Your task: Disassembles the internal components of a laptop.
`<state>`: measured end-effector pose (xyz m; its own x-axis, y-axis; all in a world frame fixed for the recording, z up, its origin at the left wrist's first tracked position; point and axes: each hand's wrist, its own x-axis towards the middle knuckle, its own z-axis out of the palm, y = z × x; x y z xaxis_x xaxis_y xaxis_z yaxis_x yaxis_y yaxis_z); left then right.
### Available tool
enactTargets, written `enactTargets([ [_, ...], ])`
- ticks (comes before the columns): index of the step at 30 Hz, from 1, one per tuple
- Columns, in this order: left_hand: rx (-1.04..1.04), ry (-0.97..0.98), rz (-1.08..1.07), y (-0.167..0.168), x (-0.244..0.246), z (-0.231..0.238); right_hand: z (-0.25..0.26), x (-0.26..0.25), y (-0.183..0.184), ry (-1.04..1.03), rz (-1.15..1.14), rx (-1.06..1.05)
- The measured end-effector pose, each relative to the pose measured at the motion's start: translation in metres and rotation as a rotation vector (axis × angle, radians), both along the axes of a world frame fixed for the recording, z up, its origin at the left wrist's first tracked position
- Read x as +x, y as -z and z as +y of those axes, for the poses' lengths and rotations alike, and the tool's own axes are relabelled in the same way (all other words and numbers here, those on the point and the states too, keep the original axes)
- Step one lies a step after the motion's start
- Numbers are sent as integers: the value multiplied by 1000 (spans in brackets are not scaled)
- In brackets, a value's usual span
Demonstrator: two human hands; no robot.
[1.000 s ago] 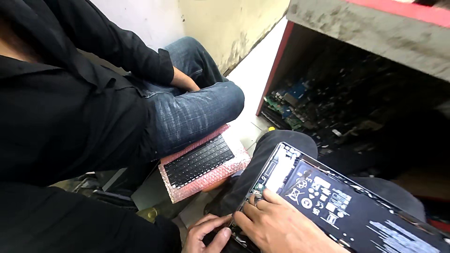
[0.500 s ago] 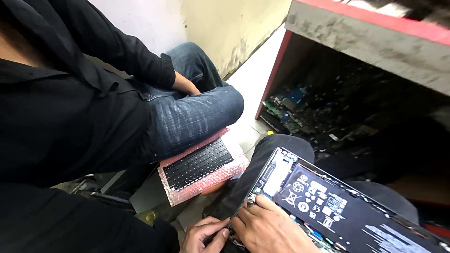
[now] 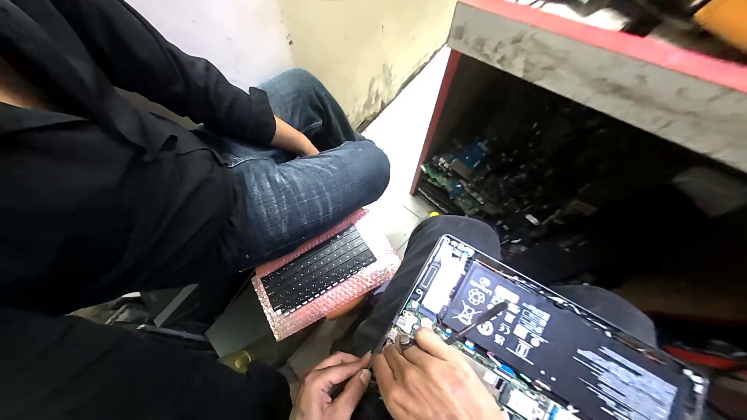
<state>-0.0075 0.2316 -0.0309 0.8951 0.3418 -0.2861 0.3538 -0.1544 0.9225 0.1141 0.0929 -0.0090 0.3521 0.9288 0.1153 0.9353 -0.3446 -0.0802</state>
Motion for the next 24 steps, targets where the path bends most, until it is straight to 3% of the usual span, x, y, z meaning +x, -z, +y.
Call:
enactTargets([
  [4,16,5,7,-1,-1,1,0,-7,-6,-26,-87,-18],
  [10,92,79,7,0,-2,5,-12,25,-7,59,109,46],
  [16,690,487,-279,9,7,30,-79,100,-15,415,273,-21],
  [20,930,698,-446,5,21,35,-115,131,20,701,373,-6],
  [24,1094,976,-508,-13,47,41,-127,131,42,808,492,-139],
])
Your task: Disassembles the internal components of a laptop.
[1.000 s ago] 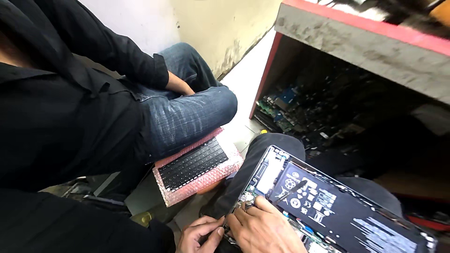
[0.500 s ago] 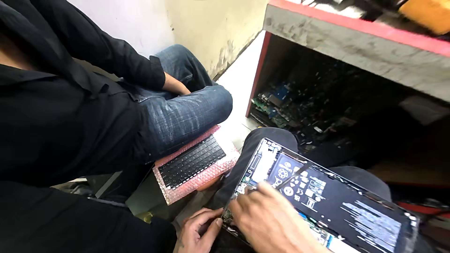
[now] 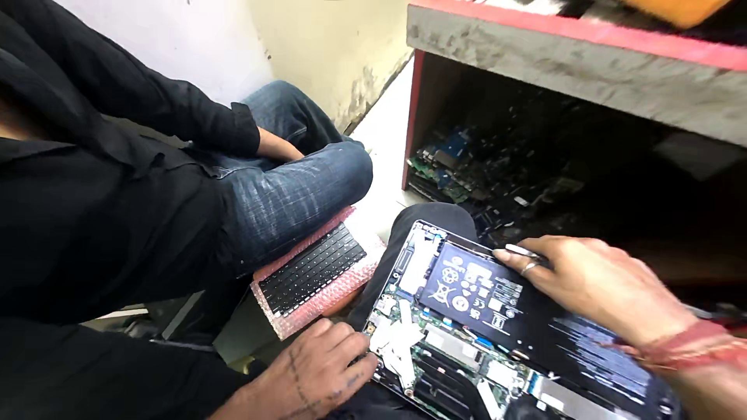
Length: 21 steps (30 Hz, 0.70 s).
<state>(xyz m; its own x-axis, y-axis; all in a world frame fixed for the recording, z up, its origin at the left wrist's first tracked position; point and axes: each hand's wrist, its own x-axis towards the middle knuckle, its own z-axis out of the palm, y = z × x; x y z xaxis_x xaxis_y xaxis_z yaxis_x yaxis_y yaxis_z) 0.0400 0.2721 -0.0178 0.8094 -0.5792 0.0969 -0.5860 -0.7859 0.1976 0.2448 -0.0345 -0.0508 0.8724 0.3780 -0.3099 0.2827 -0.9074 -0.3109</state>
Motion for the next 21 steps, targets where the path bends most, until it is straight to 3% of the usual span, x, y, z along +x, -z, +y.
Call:
enactTargets([
  [3,123,176,121,-16,24,-3,-4,-1,4,-36,48,10],
  [8,260,308,321,-27,48,-14,1,-7,-4,-46,13,16],
  [17,145,407,527,-26,53,-11,12,-19,-19,-20,12,-24],
  [21,124,404,491,-27,49,-11,16,-17,-22,-3,34,-13],
])
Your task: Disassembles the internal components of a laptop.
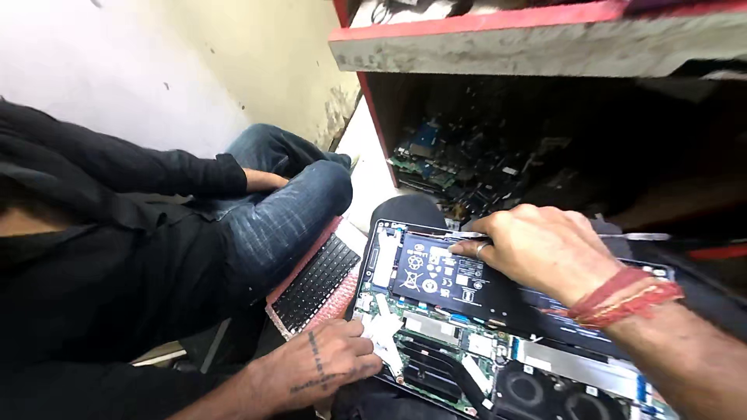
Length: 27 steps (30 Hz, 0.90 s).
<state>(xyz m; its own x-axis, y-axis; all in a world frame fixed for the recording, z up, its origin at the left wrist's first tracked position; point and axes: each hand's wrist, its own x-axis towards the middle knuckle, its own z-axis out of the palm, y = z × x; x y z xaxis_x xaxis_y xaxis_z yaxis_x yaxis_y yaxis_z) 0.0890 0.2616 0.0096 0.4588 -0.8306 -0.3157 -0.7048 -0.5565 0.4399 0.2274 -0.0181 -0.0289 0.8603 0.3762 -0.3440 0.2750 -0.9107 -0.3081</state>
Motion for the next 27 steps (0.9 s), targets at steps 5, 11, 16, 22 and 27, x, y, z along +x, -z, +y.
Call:
enactTargets([
  [5,-83,7,-154,6,-13,5,1,0,-1,4,18,-2],
  [11,-141,-4,-335,12,-28,6,1,-1,-1,3,13,18],
  [16,-106,-29,-482,15,-35,7,-1,-2,3,3,-26,22],
  [22,-161,-119,-531,24,-48,7,-1,-4,2,15,-68,44],
  [27,-126,-199,-564,21,-53,9,-3,-3,5,-55,-109,37],
])
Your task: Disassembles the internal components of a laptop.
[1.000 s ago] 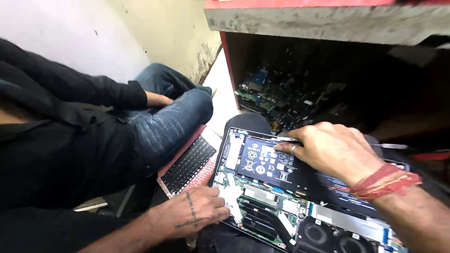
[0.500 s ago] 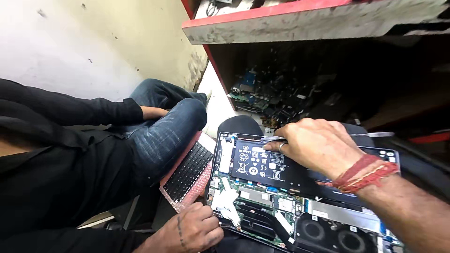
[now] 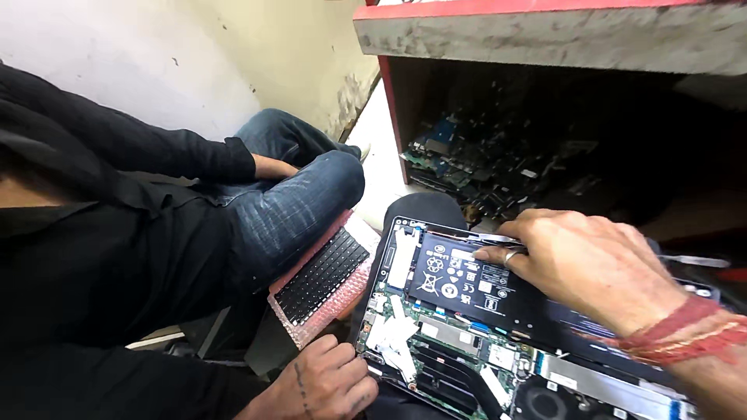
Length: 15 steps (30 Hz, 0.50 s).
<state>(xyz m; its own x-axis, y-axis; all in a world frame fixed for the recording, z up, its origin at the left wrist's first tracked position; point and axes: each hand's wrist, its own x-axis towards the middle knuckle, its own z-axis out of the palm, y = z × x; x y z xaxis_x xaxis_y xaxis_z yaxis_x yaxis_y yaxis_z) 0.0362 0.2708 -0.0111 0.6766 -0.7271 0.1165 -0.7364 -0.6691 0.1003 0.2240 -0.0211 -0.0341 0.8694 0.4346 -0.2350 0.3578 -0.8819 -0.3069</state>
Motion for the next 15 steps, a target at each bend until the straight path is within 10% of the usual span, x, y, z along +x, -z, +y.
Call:
enactTargets([
  [9,-821,-915,430,9,24,16,-10,2,3,-31,20,44],
  [15,-859,-858,666,32,87,-17,-46,-23,-61,271,-73,77],
])
